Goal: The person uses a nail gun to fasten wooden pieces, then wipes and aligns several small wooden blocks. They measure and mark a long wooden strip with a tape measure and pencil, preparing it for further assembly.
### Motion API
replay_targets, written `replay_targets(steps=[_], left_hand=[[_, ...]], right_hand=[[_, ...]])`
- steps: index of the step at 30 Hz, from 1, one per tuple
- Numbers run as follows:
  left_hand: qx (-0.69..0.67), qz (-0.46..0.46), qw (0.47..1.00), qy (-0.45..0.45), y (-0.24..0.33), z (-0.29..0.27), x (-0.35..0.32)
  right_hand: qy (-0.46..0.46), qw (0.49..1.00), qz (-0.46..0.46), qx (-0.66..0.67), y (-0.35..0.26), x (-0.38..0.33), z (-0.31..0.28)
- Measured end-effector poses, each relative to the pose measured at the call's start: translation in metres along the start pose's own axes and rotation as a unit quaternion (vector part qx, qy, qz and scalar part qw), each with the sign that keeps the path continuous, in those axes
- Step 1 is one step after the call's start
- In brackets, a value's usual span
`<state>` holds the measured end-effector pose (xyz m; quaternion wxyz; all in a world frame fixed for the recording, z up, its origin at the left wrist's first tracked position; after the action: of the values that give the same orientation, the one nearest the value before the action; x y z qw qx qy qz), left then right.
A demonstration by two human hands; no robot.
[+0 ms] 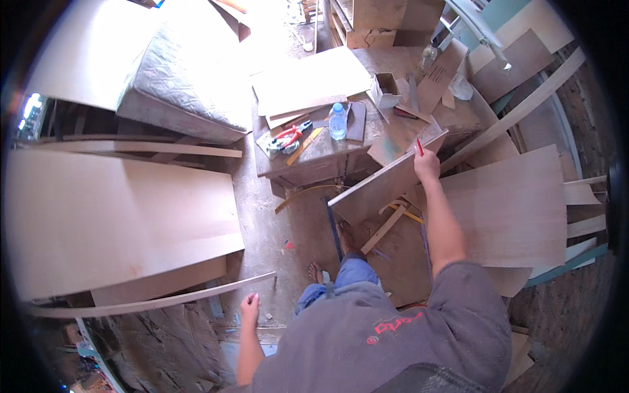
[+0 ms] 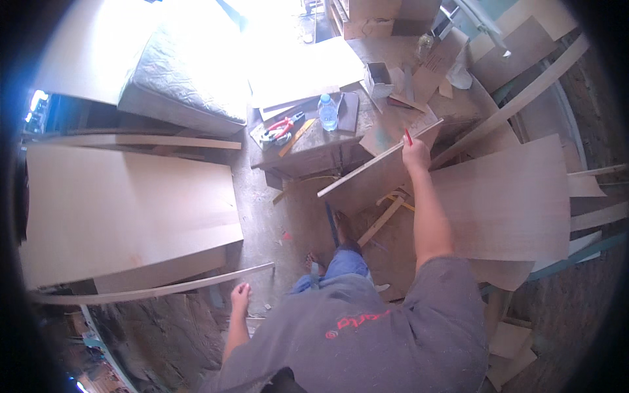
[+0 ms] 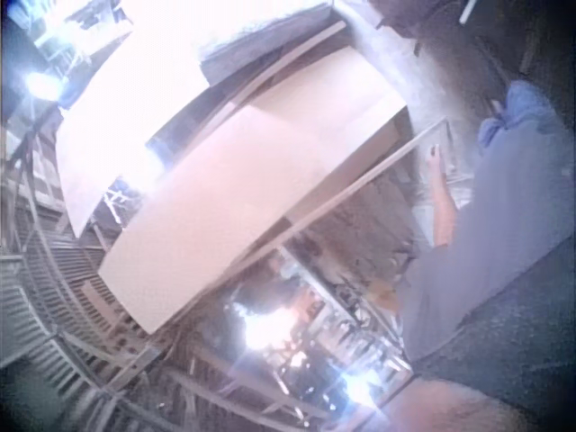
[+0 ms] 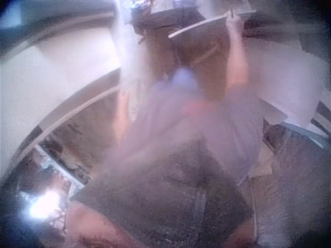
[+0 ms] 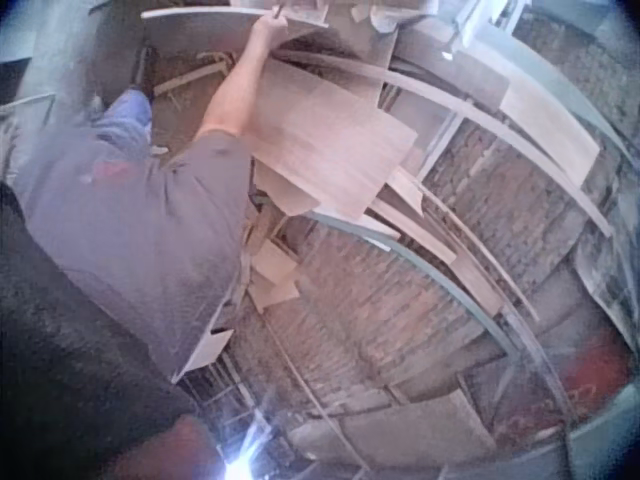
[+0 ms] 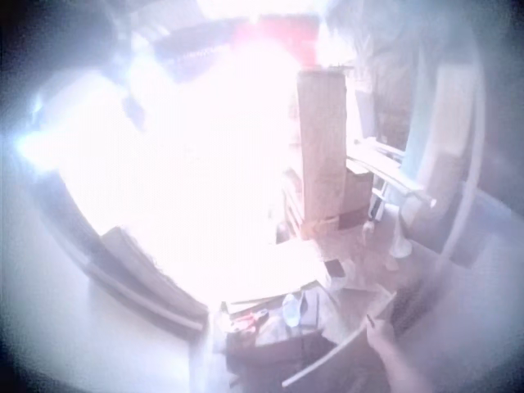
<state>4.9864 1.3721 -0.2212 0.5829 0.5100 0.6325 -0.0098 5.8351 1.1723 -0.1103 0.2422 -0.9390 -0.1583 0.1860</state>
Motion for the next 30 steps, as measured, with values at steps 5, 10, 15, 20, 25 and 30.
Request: replay_targets(steps=[5, 10, 15, 20, 25, 30], left_hand=[[0.075, -0.164, 0.977, -0.115, -0.023, 0.071, -0.042], [0.134, -0.191, 0.956, -0.177, -0.003, 0.111, -0.05], [0.066, -0.174, 0.981, -0.062, 0.051, 0.102, -0.021], [0.082, -0.142, 0.983, -0.084, 0.098, 0.113, 0.012], [0.09, -0.138, 0.981, -0.103, 0.115, 0.13, 0.023], [0.082, -0.146, 0.98, -0.111, 0.107, 0.138, 0.016]], right_hand=[[-0.048, 0.993, -0.002, -0.106, 0.002, 0.164, 0.044], [-0.068, 0.992, 0.007, -0.111, 0.017, 0.265, 0.066], [-0.122, 0.983, 0.021, -0.136, 0.035, 0.306, 0.089], [-0.094, 0.986, 0.011, -0.139, 0.042, 0.3, 0.081], [-0.142, 0.968, -0.005, -0.205, 0.032, 0.293, 0.085], [-0.158, 0.963, -0.044, -0.216, 0.017, 0.293, 0.08]])
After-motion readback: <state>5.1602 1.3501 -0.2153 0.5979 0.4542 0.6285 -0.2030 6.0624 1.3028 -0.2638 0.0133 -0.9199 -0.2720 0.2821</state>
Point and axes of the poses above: each hand's wrist, its own x-axis towards the middle knuckle, its own z-axis out of the palm, y = z × x, the point moved 10 cm from there along x, towards the middle knuckle, and after that the axes turned 13 degrees about -y, right-handed, at the moved point
